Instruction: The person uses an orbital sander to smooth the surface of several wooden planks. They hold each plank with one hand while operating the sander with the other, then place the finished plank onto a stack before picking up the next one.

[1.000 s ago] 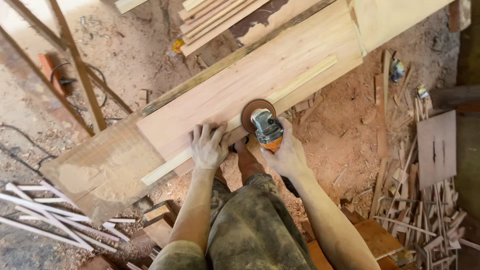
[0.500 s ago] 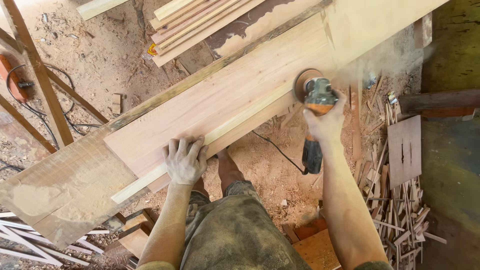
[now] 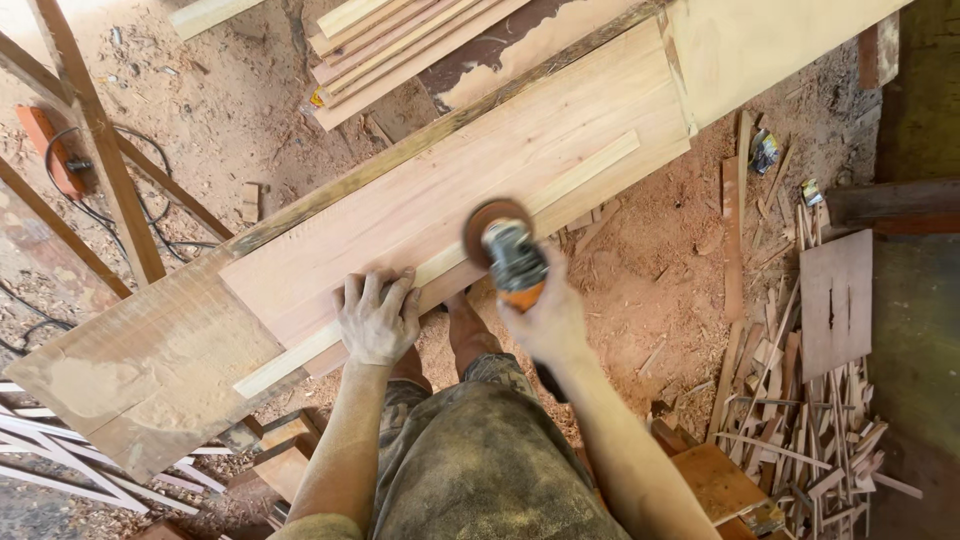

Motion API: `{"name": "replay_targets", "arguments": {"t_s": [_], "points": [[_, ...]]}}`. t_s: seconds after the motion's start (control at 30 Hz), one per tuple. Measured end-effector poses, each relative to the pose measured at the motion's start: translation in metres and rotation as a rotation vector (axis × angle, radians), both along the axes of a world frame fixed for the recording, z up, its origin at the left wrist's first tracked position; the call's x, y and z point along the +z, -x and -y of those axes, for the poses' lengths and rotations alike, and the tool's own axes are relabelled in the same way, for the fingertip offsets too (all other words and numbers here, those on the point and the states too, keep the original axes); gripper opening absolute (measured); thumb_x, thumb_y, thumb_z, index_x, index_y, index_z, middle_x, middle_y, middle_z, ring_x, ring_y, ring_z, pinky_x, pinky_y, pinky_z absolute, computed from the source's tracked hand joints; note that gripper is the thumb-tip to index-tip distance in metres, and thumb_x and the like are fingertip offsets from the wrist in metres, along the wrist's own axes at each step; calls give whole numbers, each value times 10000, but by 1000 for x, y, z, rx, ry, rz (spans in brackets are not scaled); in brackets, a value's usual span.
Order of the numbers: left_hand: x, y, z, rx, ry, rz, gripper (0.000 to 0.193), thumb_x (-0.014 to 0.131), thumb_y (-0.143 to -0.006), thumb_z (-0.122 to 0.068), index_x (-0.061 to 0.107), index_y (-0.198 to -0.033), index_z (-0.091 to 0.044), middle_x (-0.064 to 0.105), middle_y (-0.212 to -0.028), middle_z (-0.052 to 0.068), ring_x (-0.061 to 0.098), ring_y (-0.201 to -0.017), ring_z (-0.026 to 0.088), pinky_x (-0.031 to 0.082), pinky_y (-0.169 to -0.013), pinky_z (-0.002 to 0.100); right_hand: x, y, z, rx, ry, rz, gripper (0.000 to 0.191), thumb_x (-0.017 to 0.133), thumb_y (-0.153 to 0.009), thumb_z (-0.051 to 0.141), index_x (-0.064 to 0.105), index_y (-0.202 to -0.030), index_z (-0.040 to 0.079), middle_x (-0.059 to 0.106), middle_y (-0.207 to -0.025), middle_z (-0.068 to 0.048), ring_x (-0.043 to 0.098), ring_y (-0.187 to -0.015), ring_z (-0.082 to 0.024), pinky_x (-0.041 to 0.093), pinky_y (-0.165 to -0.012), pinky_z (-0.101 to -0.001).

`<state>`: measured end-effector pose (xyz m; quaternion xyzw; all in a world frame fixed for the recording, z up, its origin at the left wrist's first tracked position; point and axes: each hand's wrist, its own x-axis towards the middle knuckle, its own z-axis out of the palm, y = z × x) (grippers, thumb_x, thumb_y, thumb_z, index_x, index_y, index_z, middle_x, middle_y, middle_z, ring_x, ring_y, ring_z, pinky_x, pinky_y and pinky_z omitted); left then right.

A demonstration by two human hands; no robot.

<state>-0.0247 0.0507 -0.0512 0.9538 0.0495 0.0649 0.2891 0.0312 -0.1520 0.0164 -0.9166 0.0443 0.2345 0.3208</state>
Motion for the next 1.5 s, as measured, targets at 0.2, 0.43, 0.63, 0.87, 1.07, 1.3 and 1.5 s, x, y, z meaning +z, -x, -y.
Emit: {"name": "replay_targets", "arguments": {"t_s": [0.2,0.43,0.63,0.87,1.07,1.3,1.5], "points": [[1,-1,-2,9,15,9,231,741,-887,-250,787,-1101,-177,656,-1054,11,590,-979,276,431,-892,449,-7,-20,22,17,137,-42,926,767,-805,224,190,-1523,124,658,-1214,-284,730,-1006,-403,620,-881,-491],[10,-7,-2,30,-2,22,225,740,-883,-261,782,-1090,-183,660,-1051,9,585,-972,272,423,-897,460,17,-111,85,-177,220,275,882,840,-754,152,313,-1459,97,578,-1319,-244,651,-1175,-351,550,-1036,-478],[20,-7,6,21,21,51,216,749,-857,-222,738,-1049,-124,639,-1046,54,578,-999,285,415,-912,459,28,-109,122,-470,307,238,921,802,-789,186,246,-1519,106,518,-1326,-240,622,-1147,-334,546,-978,-482],[21,-8,11,28,10,1,107,741,-847,-118,669,-921,-95,607,-960,79,576,-965,295,441,-880,451,16,-17,132,-407,70,307,924,788,-765,147,240,-1498,20,549,-1309,-255,672,-1107,-308,595,-944,-446],[20,4,-2,-81,161,69,309,779,-785,-204,699,-1030,-34,605,-985,128,565,-958,317,453,-836,453,-14,37,92,-297,-90,252,911,815,-766,140,259,-1476,8,575,-1286,-267,682,-1085,-309,601,-915,-451],[11,4,-13,21,85,26,230,819,-817,-279,757,-1004,-162,638,-1021,29,561,-994,294,448,-852,453,-27,52,15,-13,-12,29,913,788,-787,192,234,-1504,85,715,-1138,-231,747,-945,-357,623,-844,-470],[12,0,-17,-1,84,-2,210,808,-815,-297,752,-968,-164,640,-1007,11,568,-986,281,451,-853,447,-14,13,15,80,117,-63,920,767,-791,207,196,-1502,85,672,-1136,-256,745,-923,-370,636,-818,-494]]}}
